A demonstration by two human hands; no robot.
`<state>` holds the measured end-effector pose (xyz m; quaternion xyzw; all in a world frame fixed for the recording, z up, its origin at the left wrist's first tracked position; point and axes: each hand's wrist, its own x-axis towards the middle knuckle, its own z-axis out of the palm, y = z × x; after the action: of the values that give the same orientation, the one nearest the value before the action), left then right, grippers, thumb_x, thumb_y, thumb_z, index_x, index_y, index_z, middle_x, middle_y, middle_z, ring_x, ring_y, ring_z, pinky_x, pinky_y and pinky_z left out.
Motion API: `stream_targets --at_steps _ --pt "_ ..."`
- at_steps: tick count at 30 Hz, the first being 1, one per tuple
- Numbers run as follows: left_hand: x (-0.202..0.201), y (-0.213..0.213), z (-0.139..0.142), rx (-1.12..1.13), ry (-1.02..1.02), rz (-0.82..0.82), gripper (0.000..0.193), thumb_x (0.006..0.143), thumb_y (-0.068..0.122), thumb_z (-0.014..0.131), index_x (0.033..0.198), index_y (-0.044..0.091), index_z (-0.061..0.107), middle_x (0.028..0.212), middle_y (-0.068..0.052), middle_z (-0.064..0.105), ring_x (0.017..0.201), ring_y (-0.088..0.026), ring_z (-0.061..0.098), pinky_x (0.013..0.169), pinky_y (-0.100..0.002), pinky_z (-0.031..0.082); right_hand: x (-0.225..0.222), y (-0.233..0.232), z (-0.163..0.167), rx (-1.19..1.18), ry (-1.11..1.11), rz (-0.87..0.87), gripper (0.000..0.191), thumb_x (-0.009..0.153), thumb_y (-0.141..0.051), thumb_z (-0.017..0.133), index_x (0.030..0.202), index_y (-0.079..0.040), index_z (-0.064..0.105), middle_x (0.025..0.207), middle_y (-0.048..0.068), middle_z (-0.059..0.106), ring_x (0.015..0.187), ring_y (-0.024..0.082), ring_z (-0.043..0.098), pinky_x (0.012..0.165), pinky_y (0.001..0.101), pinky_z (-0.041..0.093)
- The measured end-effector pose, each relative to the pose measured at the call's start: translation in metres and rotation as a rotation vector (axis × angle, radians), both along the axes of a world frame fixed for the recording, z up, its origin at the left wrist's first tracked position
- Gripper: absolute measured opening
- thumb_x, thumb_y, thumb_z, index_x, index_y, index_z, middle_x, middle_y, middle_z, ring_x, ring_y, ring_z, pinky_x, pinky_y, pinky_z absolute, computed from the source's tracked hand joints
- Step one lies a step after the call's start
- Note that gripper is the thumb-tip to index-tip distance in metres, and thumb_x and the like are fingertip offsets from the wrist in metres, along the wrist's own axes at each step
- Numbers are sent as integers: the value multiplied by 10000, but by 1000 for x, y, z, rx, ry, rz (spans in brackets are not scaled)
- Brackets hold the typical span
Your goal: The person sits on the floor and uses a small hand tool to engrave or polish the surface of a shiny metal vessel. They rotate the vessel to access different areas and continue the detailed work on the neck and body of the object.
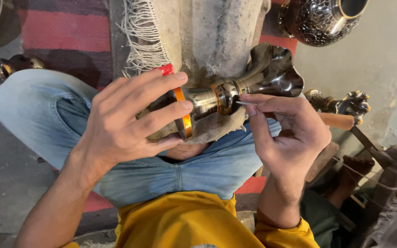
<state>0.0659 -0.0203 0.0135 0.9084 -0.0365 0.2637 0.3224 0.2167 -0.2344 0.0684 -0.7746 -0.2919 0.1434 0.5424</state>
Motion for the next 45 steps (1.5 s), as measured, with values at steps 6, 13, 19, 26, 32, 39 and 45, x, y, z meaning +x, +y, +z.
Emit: stream_targets --at_steps 6,13,19,26,32,39,45 --pt "-2 -7 -5 92 -71 36 658 907 333 937 1419 298 525 1460 -118 574 1198 -350 683 892 -441 643 5 6 7 -200 -98 -17 136 912 111 759 968 51 652 1000 140 780 819 79 678 710 175 516" --pt "-8 -11 -3 205 -30 100 442 1026 219 778 1403 320 569 1461 -123 617 1225 -342 712 875 -414 646 3 8 2 -98 -140 50 99 1002 114 745 1012 52 669 1022 110 775 943 87 749 843 183 589" --pt "-7 -10 -2 205 -51 57 407 1048 167 743 1400 272 568 1417 -131 638 1222 -328 719 892 -400 654 8 6 6 -180 -200 81 128 949 111 761 1034 30 710 978 89 782 829 76 738 754 175 564" --pt "-2 -10 -4 78 -50 36 638 921 249 907 1430 251 523 1427 -156 601 1221 -355 689 960 -448 649 12 3 6 -145 -158 125 130 948 99 761 1008 19 677 1035 89 783 910 77 741 808 196 580" --pt "-3 -8 -4 82 -39 2 716 894 252 942 1448 258 489 1444 -171 590 1269 -380 675 1001 -462 637 10 6 0 -123 -218 83 140 945 112 765 1009 20 681 996 86 776 811 49 723 735 170 558" --pt "-1 -6 -3 64 -19 8 790 801 261 959 1438 238 492 1440 -181 588 1253 -378 675 1008 -471 628 12 3 4 -125 -216 134 134 945 110 753 1013 19 682 1033 92 781 857 79 754 778 186 586" --pt "1 -7 2 -31 14 18 798 776 288 985 1418 186 522 1469 -191 565 1244 -377 675 1036 -470 610 11 3 3 -149 -200 118 130 941 106 753 994 22 670 1021 100 783 843 75 753 762 183 582"
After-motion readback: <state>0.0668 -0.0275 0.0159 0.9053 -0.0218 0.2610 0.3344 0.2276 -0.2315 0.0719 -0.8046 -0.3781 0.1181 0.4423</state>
